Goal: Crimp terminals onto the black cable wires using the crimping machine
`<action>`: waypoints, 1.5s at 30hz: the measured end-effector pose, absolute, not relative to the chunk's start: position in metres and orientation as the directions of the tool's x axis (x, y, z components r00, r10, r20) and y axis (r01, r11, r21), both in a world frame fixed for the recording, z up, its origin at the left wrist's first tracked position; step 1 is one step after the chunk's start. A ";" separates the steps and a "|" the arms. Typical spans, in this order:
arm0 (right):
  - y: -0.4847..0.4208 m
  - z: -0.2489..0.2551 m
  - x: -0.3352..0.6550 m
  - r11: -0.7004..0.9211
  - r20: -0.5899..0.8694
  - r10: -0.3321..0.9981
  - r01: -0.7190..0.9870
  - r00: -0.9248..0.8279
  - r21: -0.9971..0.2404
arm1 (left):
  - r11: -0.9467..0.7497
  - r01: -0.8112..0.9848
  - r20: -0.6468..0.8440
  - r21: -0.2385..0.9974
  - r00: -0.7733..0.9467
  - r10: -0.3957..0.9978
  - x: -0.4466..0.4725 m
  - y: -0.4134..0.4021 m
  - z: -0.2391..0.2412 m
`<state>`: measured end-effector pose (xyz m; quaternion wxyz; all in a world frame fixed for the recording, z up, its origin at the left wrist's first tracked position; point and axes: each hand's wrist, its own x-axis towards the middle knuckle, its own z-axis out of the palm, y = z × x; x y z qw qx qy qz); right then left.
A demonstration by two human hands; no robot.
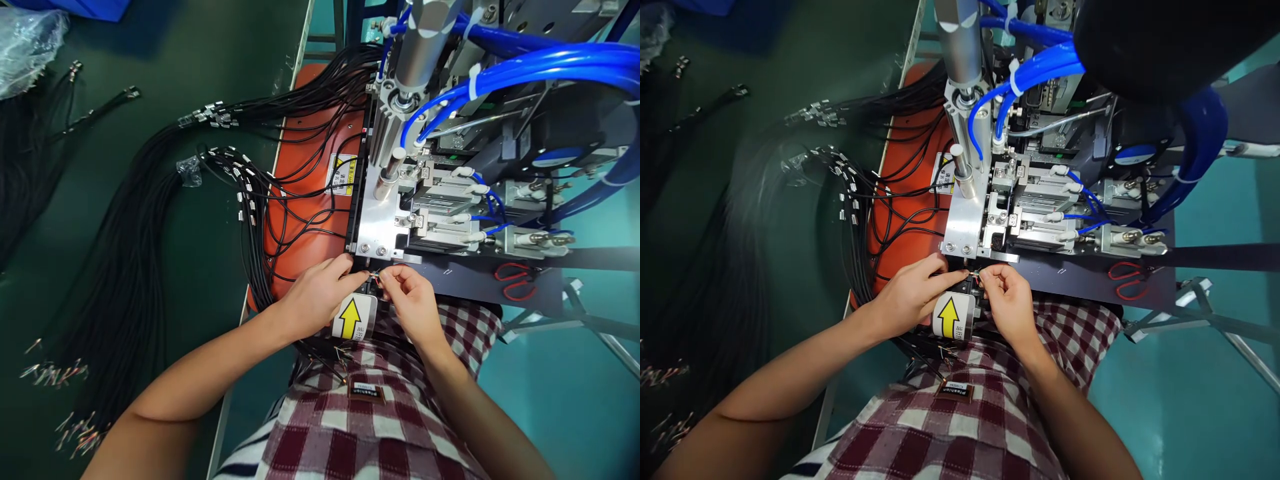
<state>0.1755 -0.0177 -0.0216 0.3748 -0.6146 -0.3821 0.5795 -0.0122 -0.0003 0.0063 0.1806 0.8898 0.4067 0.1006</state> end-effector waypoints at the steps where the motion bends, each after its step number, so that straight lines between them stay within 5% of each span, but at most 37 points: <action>1: -0.017 -0.022 0.176 -0.429 -0.428 0.903 0.035 0.035 -0.903 | -0.603 0.687 0.032 0.406 0.649 0.760 -0.012 0.000 0.006; 45: -0.015 -0.024 0.177 -0.461 -0.460 0.887 -0.032 -0.044 -0.887 | -0.576 0.692 -0.009 0.434 0.643 0.766 -0.011 0.000 0.008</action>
